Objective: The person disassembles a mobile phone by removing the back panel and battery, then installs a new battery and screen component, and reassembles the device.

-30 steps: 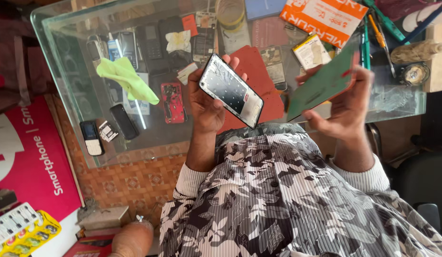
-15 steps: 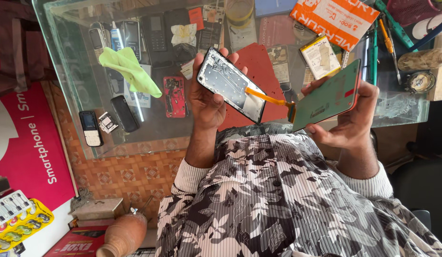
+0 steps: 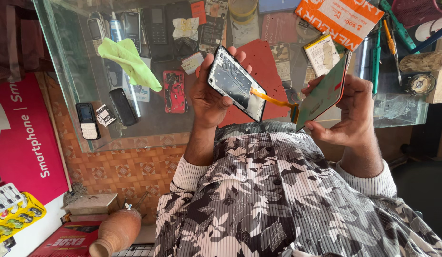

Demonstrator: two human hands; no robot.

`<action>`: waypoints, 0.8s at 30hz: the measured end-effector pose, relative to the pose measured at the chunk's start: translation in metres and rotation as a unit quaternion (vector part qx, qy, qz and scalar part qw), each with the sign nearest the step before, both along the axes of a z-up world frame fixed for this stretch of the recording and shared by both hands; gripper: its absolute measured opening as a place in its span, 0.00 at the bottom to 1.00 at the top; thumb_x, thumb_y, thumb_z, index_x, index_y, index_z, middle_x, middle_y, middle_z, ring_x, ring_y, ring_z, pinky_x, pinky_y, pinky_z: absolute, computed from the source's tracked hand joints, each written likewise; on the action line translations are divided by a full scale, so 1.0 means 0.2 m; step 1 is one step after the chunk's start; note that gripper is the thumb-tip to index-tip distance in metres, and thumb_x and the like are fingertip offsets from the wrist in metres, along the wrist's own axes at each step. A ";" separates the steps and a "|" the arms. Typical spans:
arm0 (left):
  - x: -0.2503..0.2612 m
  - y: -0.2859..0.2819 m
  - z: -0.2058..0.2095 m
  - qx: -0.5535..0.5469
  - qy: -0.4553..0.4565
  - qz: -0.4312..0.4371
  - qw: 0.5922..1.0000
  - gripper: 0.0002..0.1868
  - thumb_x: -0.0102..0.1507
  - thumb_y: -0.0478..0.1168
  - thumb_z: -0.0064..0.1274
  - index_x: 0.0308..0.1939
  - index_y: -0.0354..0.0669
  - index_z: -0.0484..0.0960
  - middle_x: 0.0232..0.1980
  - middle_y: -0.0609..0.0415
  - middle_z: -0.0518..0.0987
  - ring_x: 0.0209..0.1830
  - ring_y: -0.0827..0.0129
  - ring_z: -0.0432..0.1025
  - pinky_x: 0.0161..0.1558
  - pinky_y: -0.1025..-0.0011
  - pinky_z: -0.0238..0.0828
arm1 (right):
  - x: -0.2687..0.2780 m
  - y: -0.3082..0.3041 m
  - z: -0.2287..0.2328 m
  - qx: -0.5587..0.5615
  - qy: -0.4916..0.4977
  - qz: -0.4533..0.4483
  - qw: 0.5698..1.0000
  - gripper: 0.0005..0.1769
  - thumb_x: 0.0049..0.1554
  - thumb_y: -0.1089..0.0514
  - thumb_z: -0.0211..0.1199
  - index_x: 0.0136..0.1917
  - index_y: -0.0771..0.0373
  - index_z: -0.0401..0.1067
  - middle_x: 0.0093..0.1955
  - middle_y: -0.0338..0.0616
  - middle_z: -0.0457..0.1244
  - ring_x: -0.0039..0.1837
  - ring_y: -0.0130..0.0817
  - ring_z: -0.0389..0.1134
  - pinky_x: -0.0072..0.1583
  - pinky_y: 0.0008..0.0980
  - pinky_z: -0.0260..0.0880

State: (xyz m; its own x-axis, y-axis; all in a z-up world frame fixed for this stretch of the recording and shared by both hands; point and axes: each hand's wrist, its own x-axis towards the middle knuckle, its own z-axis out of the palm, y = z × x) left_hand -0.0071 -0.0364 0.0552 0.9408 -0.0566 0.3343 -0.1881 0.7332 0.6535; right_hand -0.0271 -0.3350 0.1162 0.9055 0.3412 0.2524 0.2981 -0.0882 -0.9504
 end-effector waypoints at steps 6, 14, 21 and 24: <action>0.00 0.01 0.01 0.023 -0.014 0.000 1.000 0.40 0.67 0.38 0.65 0.81 0.61 0.65 0.79 0.44 0.64 0.79 0.49 0.62 0.77 0.43 0.65 | 0.00 0.00 0.02 -0.020 0.005 0.006 1.000 0.50 0.50 0.59 0.77 0.73 0.64 0.45 0.67 0.62 0.61 0.67 0.44 0.70 0.66 0.42 0.77; 0.00 0.01 0.04 0.044 -0.028 -0.016 0.999 0.41 0.66 0.34 0.66 0.81 0.59 0.66 0.80 0.44 0.63 0.80 0.48 0.61 0.78 0.44 0.63 | 0.00 0.01 0.05 -0.007 -0.001 0.009 1.000 0.49 0.50 0.60 0.76 0.73 0.64 0.45 0.67 0.61 0.61 0.67 0.44 0.70 0.64 0.41 0.78; -0.01 0.01 0.10 0.103 -0.042 -0.025 0.993 0.42 0.63 0.30 0.67 0.79 0.51 0.67 0.80 0.43 0.64 0.81 0.48 0.60 0.78 0.52 0.66 | 0.02 0.03 0.08 0.012 -0.017 0.009 1.000 0.49 0.51 0.59 0.76 0.73 0.63 0.45 0.68 0.61 0.60 0.67 0.43 0.70 0.65 0.41 0.77; 0.00 0.01 0.13 0.129 -0.035 -0.034 0.990 0.41 0.62 0.29 0.69 0.77 0.45 0.67 0.80 0.42 0.64 0.80 0.49 0.60 0.74 0.55 0.70 | 0.03 0.04 0.10 0.014 -0.028 0.015 0.999 0.48 0.51 0.59 0.75 0.73 0.62 0.45 0.68 0.61 0.60 0.67 0.44 0.69 0.64 0.42 0.77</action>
